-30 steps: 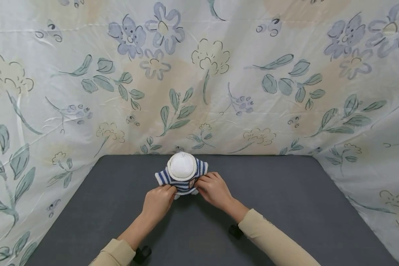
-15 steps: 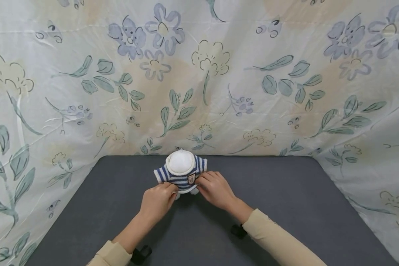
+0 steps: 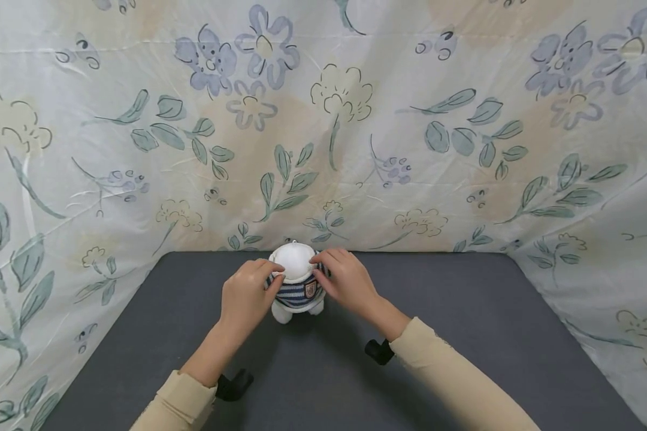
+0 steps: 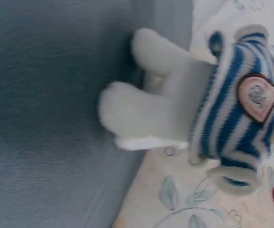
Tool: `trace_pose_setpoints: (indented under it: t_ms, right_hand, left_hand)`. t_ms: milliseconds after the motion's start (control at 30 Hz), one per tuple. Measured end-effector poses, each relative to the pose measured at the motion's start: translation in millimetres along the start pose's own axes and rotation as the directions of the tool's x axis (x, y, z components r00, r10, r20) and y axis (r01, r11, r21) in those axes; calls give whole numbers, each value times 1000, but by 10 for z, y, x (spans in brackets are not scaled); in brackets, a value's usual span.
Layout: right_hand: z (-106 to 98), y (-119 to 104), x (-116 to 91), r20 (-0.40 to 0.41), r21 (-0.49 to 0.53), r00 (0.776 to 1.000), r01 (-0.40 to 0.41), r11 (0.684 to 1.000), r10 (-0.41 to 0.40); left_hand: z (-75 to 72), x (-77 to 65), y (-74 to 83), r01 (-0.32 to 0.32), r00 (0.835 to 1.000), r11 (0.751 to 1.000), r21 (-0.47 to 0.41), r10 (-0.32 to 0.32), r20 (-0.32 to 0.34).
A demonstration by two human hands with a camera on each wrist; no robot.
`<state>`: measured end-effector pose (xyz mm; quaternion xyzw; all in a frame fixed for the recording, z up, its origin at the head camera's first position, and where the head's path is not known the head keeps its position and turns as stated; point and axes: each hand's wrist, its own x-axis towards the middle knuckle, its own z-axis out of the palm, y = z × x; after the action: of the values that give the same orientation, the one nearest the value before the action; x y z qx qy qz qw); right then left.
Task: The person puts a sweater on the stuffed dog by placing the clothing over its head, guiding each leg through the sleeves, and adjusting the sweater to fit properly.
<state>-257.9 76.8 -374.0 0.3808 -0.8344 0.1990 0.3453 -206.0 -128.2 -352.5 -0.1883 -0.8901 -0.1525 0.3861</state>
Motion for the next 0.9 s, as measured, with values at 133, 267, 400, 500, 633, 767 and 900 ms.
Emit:
trace_pose_setpoints:
  t_ms: [133,267,400,500,633,767,900]
  right_hand:
    - [14,-33,119,47,10,997,-54,998,53]
    - [57,-50,163,105,-17,991,-84,996,85]
    - [80,-65,160,139,-84,985,-90,992,101]
    - [67,-80,150,149,-128,981,-104,986,123]
    - [41,-99,142,195,-180,964,-144,973,179]
    - [44,-104,135,273,-234,925,-201,951,263]
    - [64,-103,134,308,-266,899,-232,936,310]
  left_hand:
    - [69,75,-22,60,998,998,-18,-60,35]
    - [141,104,-39,105,990,994,-14,-103,94]
    - [194,92,-62,130,983,991,23,-132,130]
    - [209,81,-75,131,980,990,56,-138,146]
    - [202,70,-85,138,973,987,82,-151,175]
    - [190,56,-92,157,960,983,91,-174,218]
    - [209,52,-116,199,941,977,75,-212,264]
